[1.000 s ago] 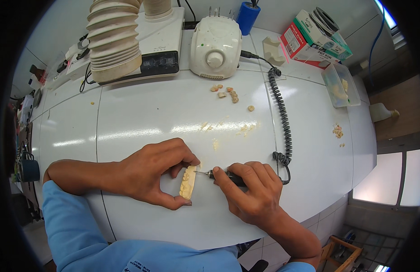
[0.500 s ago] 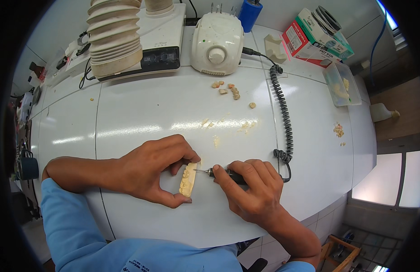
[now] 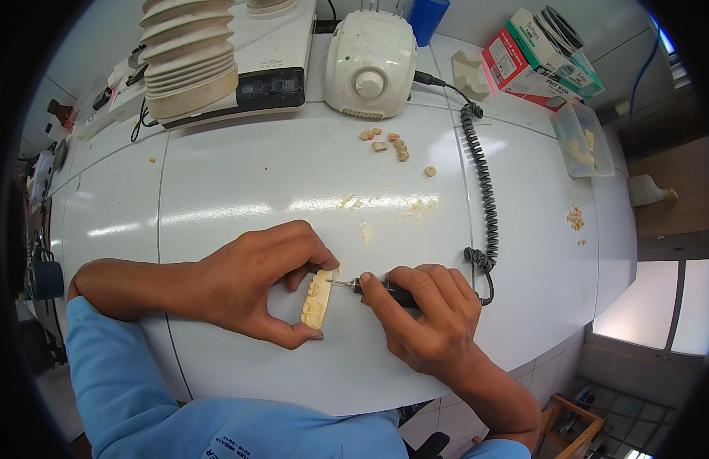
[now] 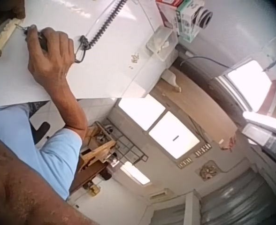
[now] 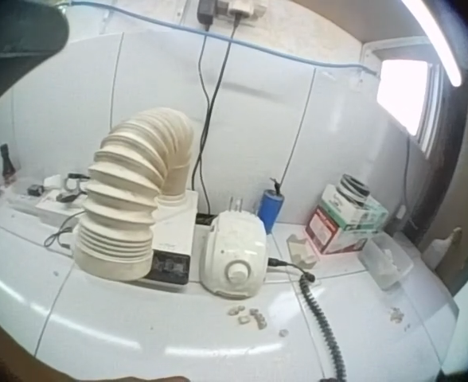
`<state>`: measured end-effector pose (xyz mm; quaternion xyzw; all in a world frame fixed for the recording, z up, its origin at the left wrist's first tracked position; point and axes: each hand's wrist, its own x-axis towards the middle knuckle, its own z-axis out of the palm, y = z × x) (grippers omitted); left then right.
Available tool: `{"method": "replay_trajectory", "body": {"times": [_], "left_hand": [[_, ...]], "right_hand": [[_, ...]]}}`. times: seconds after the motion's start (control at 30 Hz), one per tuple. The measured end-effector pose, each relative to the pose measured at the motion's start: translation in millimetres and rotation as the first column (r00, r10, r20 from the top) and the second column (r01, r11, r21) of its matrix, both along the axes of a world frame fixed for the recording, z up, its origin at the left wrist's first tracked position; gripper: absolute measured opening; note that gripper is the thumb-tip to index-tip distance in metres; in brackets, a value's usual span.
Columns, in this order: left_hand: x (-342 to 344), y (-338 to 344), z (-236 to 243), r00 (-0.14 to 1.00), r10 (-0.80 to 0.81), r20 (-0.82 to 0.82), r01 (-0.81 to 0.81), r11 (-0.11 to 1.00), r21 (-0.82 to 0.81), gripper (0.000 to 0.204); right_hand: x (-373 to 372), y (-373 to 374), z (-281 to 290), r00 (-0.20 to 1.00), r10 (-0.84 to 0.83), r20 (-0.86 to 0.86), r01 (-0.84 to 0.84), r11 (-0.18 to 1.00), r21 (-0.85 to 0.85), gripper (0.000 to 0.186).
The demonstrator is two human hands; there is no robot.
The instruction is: Polishing a dental model using a handheld rotary tool.
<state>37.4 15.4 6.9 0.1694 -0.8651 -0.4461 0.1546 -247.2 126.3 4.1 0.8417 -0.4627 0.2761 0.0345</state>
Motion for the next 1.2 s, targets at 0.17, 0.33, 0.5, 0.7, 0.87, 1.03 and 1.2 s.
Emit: {"method": "replay_trajectory", "body": {"times": [0.17,0.33,0.5,0.7,0.87,1.03,1.2], "left_hand": [[0.2,0.1,0.7,1.0,-0.002,-0.009,0.002,1.0,0.001,0.077],[0.2,0.8,-1.0,1.0,-0.004,-0.014,0.004,1.0,0.012,0.077],[0.2,0.2,-0.8,1.0,-0.01,-0.014,0.01,1.0,0.0,0.077],[0.5,0.4,-0.8,1.0,-0.005,-0.012,0.005,1.0,0.014,0.077],[0.6,0.4,-0.3,1.0,-0.006,-0.01,0.006,1.0,0.005,0.077],[0.4,0.1,-0.6,1.0,-0.008,-0.02,0.009,1.0,0.01,0.077],[0.0,0.1,-1.6,1.0,-0.011,-0.013,0.011,1.0,0.001,0.077]], "right_hand": [[0.4,-0.7,1.6,1.0,-0.016,-0.015,0.016,1.0,0.001,0.031],[0.1,0.0,1.0,1.0,0.0,-0.008,0.0,1.0,-0.002,0.031],[0.3,0.3,3.0,1.0,-0.009,-0.023,0.009,1.0,0.01,0.031],[0.3,-0.3,2.5,1.0,-0.002,-0.01,0.002,1.0,0.007,0.03],[0.0,0.0,3.6,0.999,-0.023,-0.024,0.024,1.0,0.021,0.032],[-0.1,-0.4,3.2,1.0,-0.014,-0.021,0.015,1.0,0.013,0.033],[0.0,-0.5,3.4,0.999,-0.025,-0.021,0.025,0.999,0.021,0.033]]}}
